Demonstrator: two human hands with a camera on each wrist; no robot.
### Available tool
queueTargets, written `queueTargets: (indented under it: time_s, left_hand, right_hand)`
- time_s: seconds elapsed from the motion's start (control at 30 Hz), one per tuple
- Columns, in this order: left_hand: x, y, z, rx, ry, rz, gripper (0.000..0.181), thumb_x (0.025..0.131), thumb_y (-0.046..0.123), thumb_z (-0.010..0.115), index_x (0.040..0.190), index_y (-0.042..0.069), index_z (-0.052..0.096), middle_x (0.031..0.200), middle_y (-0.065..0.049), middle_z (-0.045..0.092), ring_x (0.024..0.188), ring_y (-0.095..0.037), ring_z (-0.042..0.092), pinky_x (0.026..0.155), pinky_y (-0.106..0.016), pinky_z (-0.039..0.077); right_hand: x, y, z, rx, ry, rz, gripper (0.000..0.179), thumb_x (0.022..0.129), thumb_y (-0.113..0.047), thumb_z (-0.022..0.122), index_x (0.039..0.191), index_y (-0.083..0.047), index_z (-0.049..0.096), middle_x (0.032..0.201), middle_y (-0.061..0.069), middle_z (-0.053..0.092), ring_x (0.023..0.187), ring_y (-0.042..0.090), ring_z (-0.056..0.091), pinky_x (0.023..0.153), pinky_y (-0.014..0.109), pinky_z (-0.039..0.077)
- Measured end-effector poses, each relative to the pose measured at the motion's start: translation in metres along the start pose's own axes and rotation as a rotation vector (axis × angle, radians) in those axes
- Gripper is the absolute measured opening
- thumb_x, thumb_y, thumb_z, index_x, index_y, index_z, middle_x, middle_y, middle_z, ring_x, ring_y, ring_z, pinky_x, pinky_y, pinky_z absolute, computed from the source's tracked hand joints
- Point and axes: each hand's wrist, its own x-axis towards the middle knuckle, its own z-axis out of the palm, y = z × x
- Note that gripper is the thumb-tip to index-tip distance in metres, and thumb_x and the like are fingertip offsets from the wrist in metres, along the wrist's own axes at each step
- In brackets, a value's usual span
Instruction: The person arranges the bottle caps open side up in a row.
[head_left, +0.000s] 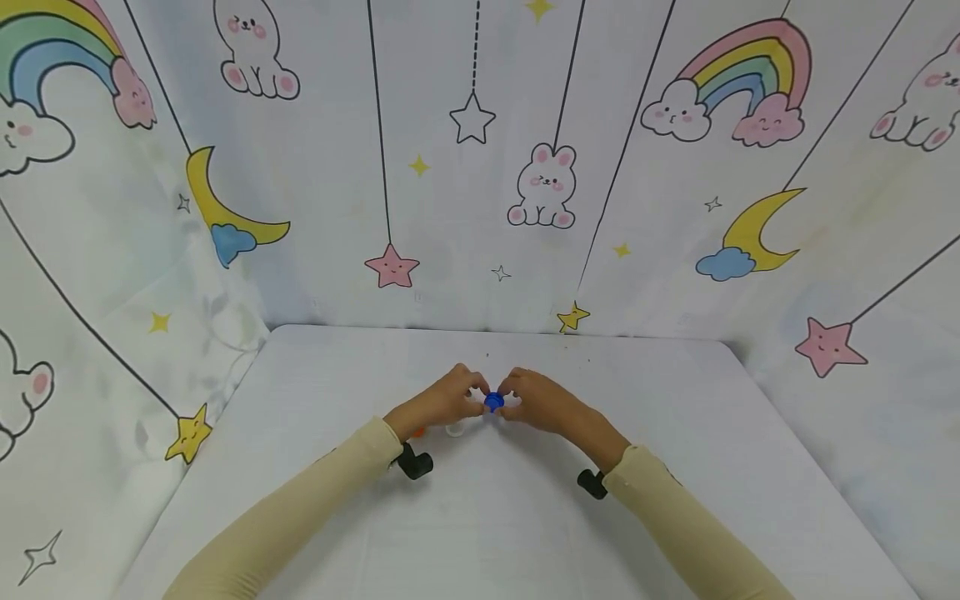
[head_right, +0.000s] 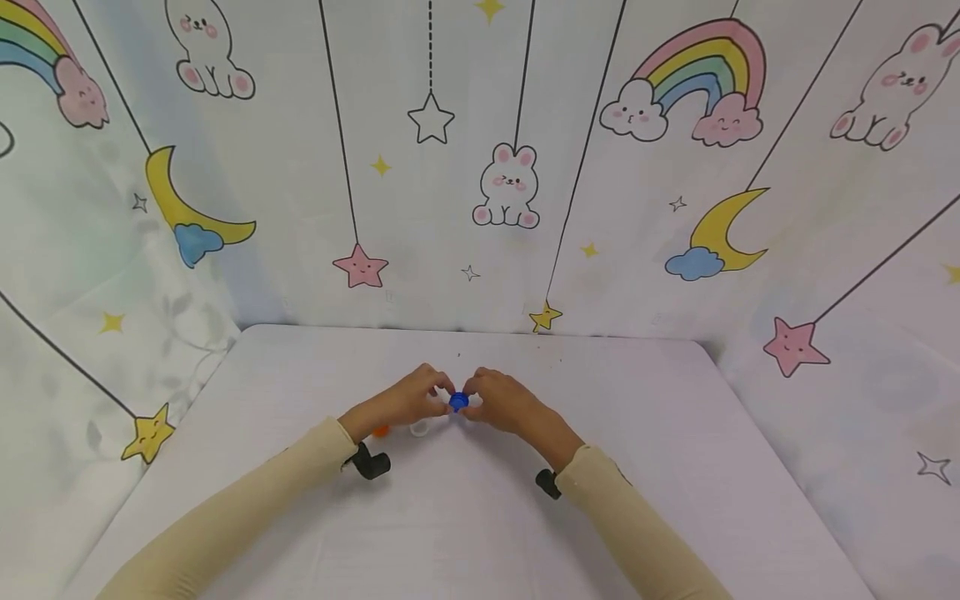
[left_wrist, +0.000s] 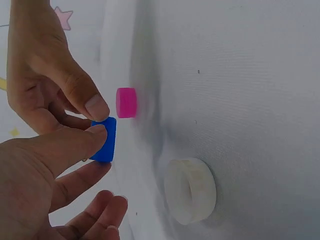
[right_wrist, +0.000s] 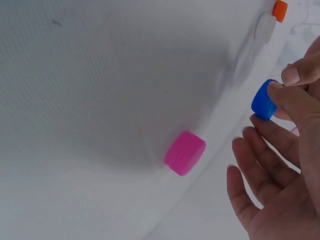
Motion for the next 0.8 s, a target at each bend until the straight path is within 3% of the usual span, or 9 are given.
queueTargets:
  time_s: [0.37,0.8]
  left_hand:
    - [-0.001,0.008,0.01,0.303,0.003,0.031,0.025,0.091,0.03,0.076,0.111,0.016,0.069,0.114,-0.006,0.054,0.096,-0.02,0.053,0.085,-0.038,0.046]
    - [-0.006,0.008,0.018,0.38,-0.007,0.069,0.023,0.089,0.033,0.078,0.105,0.017,0.07,0.11,0.0,0.053,0.091,-0.018,0.051,0.081,-0.035,0.043]
  right_hand:
    - [-0.005,-0.001,0.004,0.019,-0.037,-0.058,0.024,0.089,-0.024,0.077,0.11,-0.012,0.075,0.098,0.001,0.066,0.089,0.016,0.06,0.082,0.031,0.051]
    - [-0.011,-0.003,0.016,-0.06,-0.03,-0.091,0.024,0.087,-0.026,0.08,0.107,-0.013,0.075,0.093,-0.004,0.063,0.084,0.012,0.059,0.076,0.028,0.051]
